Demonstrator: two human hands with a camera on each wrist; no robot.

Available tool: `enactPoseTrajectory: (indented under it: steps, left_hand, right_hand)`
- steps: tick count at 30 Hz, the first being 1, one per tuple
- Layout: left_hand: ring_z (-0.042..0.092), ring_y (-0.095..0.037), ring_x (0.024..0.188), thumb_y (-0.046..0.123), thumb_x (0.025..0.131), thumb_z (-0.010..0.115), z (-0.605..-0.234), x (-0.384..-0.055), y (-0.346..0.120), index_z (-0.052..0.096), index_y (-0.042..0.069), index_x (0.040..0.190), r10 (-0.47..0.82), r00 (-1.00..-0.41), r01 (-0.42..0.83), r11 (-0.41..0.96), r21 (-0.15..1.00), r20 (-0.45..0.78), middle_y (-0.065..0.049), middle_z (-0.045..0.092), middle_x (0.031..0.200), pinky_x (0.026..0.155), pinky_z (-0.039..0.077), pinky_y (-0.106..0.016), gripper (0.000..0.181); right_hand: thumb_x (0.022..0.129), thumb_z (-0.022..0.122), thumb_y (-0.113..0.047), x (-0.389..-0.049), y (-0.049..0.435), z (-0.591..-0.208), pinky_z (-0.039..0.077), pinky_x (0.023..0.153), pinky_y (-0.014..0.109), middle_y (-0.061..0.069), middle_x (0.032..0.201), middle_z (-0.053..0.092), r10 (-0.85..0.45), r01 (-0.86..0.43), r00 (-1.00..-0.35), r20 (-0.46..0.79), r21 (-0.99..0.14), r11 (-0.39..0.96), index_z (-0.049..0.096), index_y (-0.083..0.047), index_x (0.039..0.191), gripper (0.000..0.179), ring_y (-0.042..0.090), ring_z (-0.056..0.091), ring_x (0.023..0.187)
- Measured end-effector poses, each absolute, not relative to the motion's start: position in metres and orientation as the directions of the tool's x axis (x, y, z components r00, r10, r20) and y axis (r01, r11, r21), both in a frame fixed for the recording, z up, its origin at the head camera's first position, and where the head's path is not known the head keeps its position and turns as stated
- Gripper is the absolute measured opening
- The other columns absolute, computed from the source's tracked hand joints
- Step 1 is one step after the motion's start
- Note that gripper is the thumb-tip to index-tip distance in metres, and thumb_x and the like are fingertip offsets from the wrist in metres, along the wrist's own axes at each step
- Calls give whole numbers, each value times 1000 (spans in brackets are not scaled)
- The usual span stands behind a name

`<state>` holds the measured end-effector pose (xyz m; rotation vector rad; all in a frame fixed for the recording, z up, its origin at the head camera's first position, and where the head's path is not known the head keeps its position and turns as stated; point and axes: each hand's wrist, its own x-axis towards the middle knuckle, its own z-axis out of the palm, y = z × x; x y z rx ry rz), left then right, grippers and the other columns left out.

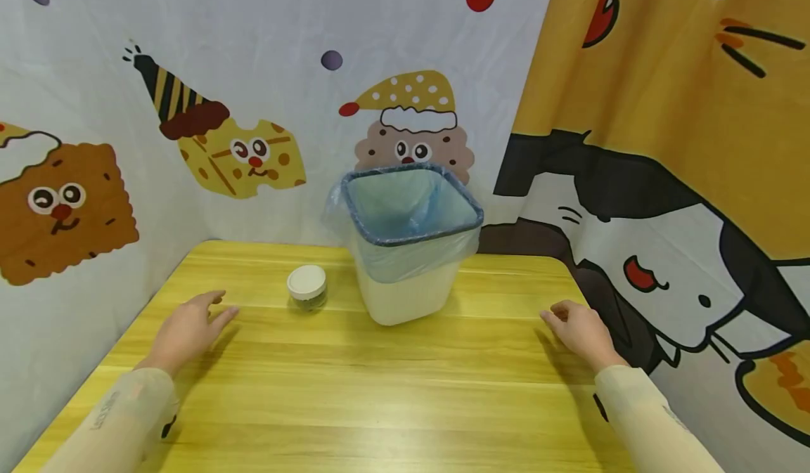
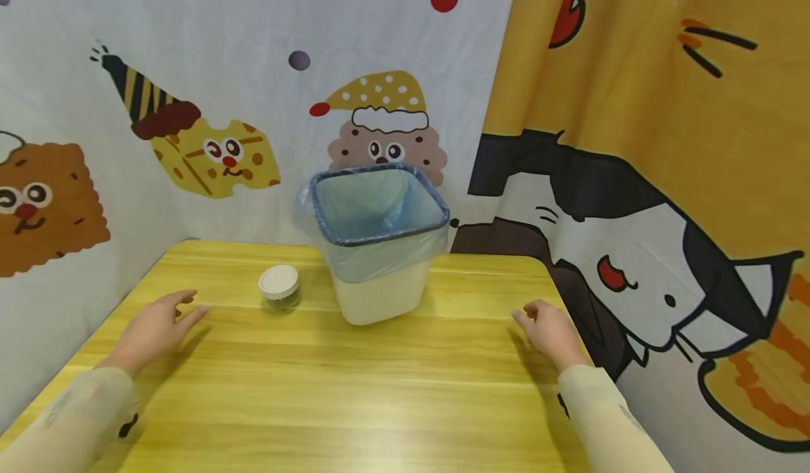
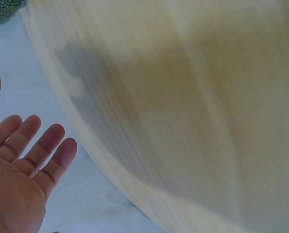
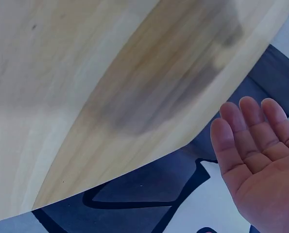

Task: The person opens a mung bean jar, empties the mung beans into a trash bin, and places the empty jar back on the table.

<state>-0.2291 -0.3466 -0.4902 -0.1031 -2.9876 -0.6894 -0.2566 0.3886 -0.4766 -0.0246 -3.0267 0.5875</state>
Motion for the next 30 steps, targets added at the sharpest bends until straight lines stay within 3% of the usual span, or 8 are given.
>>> enactPoseTrajectory:
  steps: [9,15,22,30]
  left_hand:
    - [66,-53,118,61,109,49,-489,-225,-344,54,-6,151,54,-995,90,882,462,89,-35,59,147,91,56,-68,79]
    - [65,-54,122,54,110,52,-487,-222,-336,55,-4,151,56,-994,96,874,476,97,-34,59,148,94,56,-68,71]
    - [65,-54,123,58,109,51,-485,-221,-327,56,-3,151,67,-993,104,869,484,92,-32,60,147,94,57,-67,74]
    - [64,-54,126,52,108,58,-484,-221,-311,52,-4,152,86,-991,128,846,518,104,-30,61,148,95,58,-65,71]
  right_hand:
    - [107,59,-54,-250,377,-472,59,95,59,26,132,71,3,-17,-999,46,-431,902,66,1,137,63,44,69,117]
    - [107,60,-53,-240,357,-461,60,95,58,25,133,71,-40,-66,-997,66,-455,888,65,0,139,62,44,69,118]
    - [106,63,-50,-228,336,-453,61,92,55,20,128,75,-67,-105,-993,98,-470,876,68,-3,136,56,39,71,115]
    - [105,68,-44,-216,318,-453,64,83,46,14,121,77,-111,-166,-984,141,-483,859,72,-6,129,45,32,74,106]
